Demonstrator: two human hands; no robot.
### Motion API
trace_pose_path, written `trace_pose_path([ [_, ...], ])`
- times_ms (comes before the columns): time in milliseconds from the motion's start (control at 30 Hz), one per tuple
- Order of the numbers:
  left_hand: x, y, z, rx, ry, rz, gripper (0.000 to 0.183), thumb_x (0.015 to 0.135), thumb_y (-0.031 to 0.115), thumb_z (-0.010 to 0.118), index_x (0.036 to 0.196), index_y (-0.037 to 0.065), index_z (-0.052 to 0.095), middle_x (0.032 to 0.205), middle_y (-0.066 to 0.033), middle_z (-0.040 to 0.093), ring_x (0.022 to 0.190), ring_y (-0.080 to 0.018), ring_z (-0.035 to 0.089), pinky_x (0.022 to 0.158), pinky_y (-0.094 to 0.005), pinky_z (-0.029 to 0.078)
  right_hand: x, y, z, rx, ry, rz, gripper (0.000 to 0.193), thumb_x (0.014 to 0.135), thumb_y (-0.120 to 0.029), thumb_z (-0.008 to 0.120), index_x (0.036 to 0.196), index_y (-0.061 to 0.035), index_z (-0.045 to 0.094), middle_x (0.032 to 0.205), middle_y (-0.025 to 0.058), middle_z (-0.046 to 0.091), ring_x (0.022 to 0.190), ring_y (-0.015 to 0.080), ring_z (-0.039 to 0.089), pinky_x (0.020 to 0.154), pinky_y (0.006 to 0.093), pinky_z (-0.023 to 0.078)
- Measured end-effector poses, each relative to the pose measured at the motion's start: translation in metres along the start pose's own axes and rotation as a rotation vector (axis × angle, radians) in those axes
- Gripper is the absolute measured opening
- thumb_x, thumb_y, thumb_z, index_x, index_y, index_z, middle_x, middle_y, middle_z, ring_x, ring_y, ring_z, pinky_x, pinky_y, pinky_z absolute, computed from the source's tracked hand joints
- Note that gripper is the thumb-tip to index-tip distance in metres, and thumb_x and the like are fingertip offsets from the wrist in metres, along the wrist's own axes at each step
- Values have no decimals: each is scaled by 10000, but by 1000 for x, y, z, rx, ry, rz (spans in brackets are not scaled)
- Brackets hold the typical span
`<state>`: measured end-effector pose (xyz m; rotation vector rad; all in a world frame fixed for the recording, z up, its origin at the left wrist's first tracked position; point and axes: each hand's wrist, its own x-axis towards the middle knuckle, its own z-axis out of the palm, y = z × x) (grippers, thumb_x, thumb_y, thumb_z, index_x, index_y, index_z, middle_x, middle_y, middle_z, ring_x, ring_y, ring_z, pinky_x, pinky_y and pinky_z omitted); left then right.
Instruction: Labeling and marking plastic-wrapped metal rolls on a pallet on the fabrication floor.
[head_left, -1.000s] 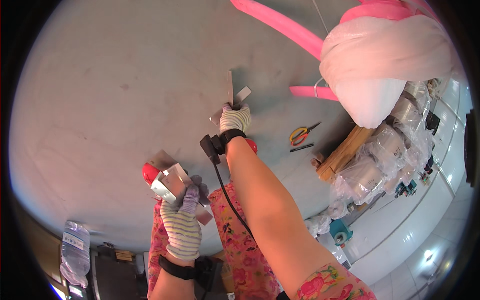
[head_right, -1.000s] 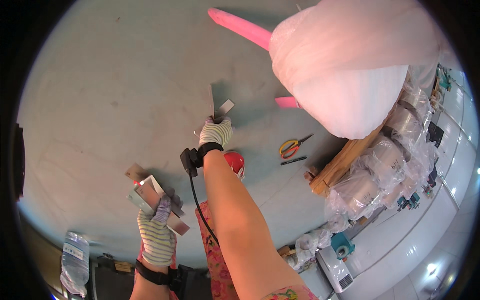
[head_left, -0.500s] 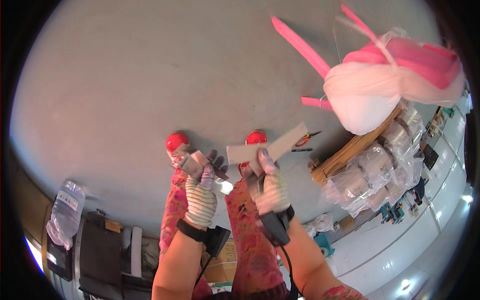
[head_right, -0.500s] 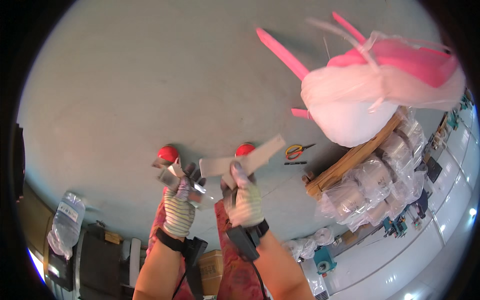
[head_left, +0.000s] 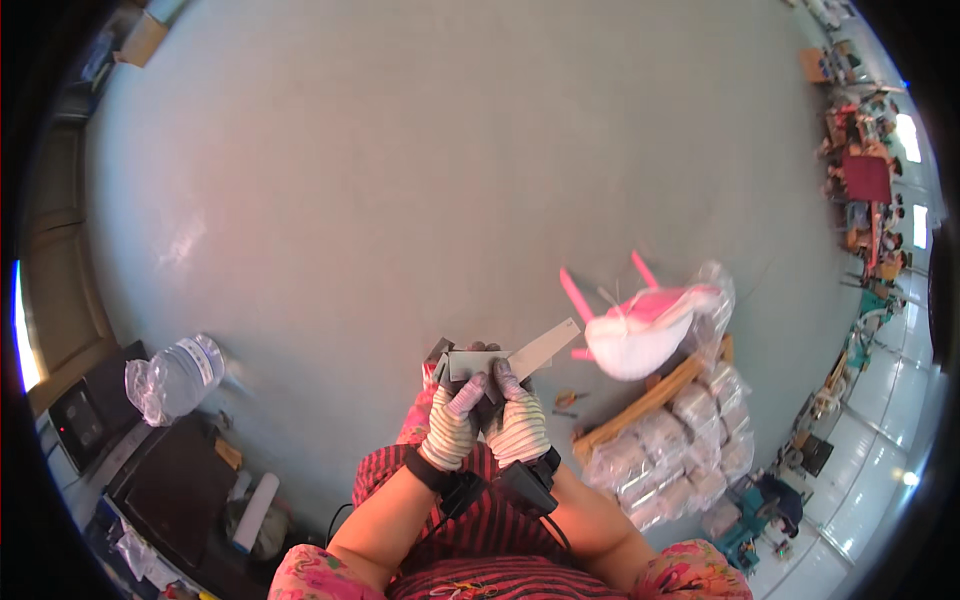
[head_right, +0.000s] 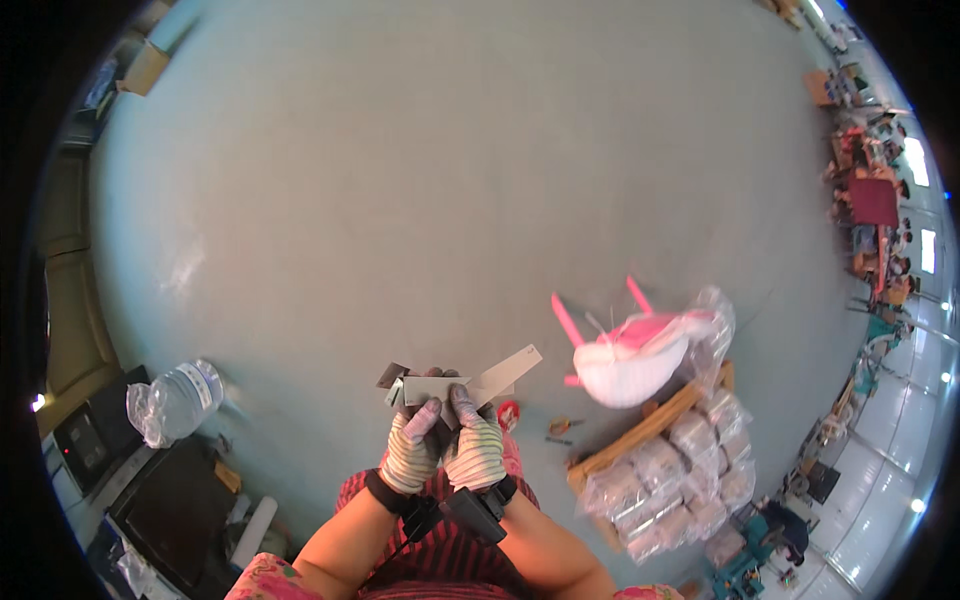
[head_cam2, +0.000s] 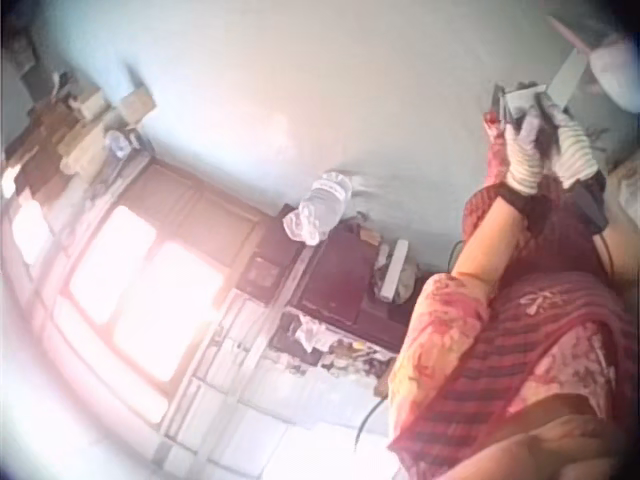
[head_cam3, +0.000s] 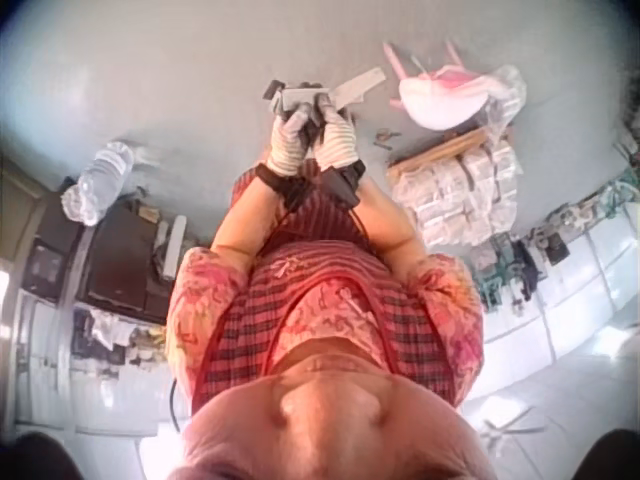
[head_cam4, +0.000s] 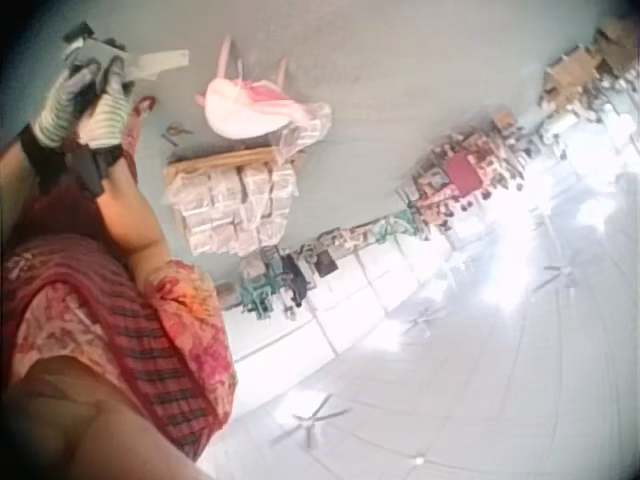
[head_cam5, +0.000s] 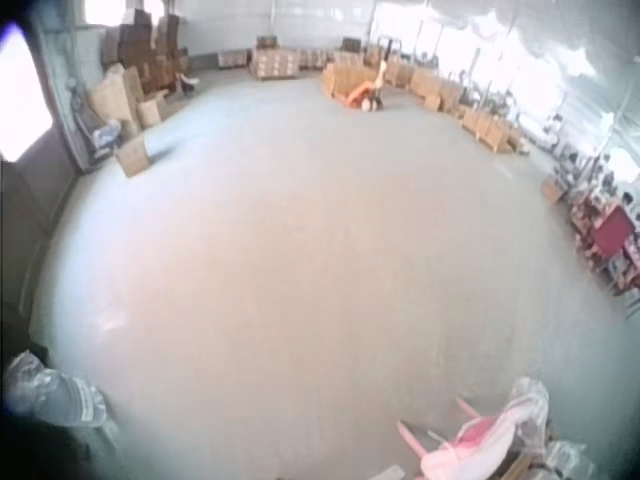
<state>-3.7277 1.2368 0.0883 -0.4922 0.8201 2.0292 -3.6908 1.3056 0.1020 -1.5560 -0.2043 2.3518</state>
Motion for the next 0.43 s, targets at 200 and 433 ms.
trace_pose_path([
  [200,58,140,80,28,-31,126,323,879,201,564,1136,14,507,1083,-97,568,988,-212,562,872,-343,462,-31,-52,144,-428,-110,-142,311,811,-181,662,1060,-67,514,930,47,603,813,193,614,668,316,517],
  [433,149,321,157,417,-54,-13,363,828,219,649,1117,26,547,993,-83,619,832,-191,613,712,-336,528,0,-137,281,-1050,-365,-896,222,792,-156,695,941,-24,598,779,41,636,690,118,582,660,234,474],
])
